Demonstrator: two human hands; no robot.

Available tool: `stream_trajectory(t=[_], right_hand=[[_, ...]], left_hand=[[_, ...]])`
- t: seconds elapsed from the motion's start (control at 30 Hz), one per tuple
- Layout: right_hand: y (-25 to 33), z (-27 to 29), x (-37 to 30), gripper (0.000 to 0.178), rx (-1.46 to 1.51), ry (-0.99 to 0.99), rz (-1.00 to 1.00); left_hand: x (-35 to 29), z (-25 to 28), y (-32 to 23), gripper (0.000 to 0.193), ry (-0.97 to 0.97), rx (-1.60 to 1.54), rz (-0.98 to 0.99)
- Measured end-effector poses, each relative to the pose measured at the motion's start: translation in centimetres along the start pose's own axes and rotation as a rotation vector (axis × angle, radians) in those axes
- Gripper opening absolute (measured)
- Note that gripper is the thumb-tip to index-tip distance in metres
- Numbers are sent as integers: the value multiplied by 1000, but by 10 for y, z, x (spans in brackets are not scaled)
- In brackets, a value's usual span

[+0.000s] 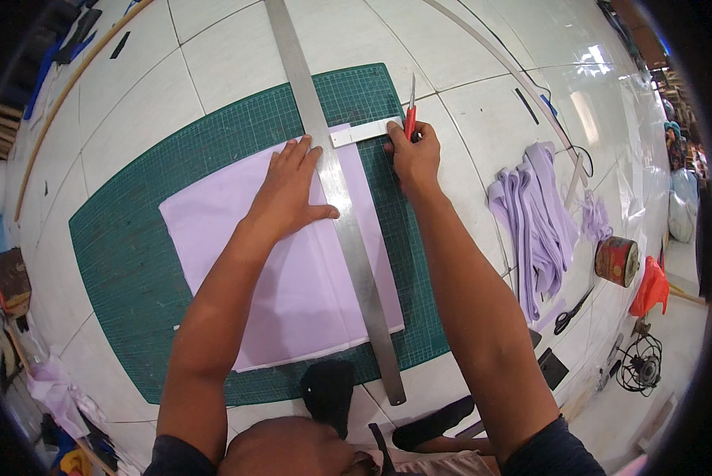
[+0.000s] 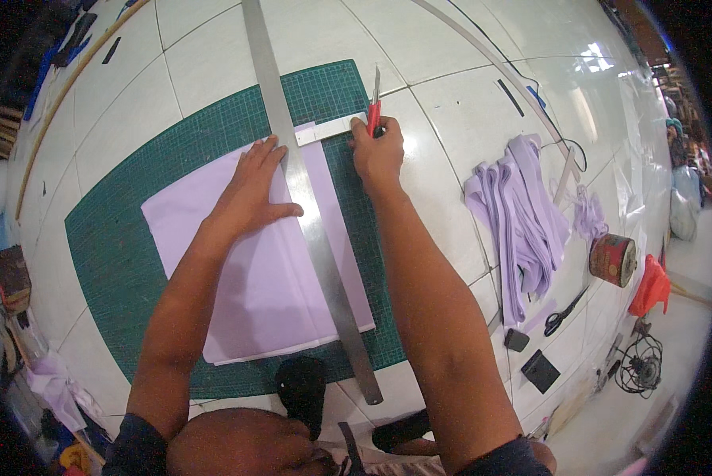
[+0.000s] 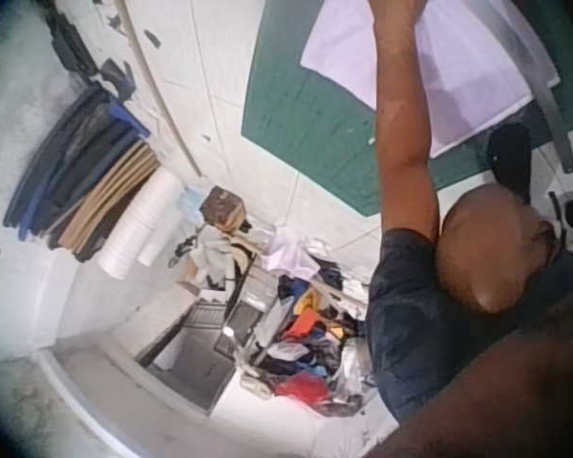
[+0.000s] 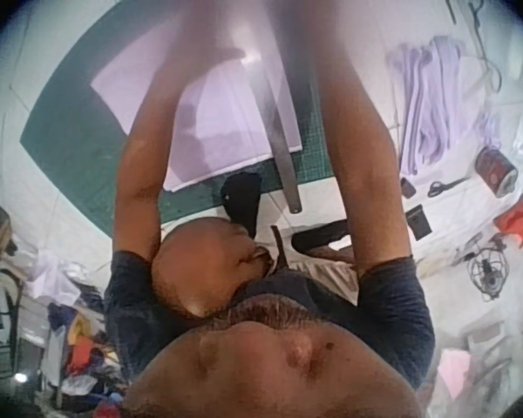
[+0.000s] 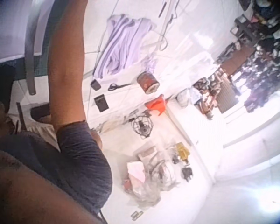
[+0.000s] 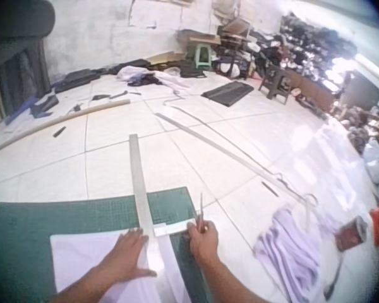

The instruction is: The person cuts strips of light-colored fabric using a pair of shears while following the edge of a long metal ruler placed on a green cutting mat.

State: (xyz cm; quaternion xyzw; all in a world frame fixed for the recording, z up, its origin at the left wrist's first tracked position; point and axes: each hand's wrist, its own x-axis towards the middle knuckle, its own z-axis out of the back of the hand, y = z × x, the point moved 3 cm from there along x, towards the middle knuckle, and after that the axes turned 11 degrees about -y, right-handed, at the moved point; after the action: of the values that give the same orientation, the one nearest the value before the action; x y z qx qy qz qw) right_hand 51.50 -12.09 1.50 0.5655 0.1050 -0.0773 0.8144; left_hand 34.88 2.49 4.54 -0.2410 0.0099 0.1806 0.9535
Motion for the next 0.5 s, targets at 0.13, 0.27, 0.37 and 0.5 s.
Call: stream_trajectory(t=[0.13,0.27,0.37,0.5], right_hand=[[-5,1,0,38,-11,-20,19],[-7,1,4,36,-5,-27,60],[-7,1,3,35,25,-19,35],[-3,1,-3,36,28,6,10]], left_hand=[[2,1,1,105,3,-5,-13],[2,3,-6,103,9,-18,6],[2,3,-7,102,1,-15,6],[1,2,-3,101,-6,-3,-7]])
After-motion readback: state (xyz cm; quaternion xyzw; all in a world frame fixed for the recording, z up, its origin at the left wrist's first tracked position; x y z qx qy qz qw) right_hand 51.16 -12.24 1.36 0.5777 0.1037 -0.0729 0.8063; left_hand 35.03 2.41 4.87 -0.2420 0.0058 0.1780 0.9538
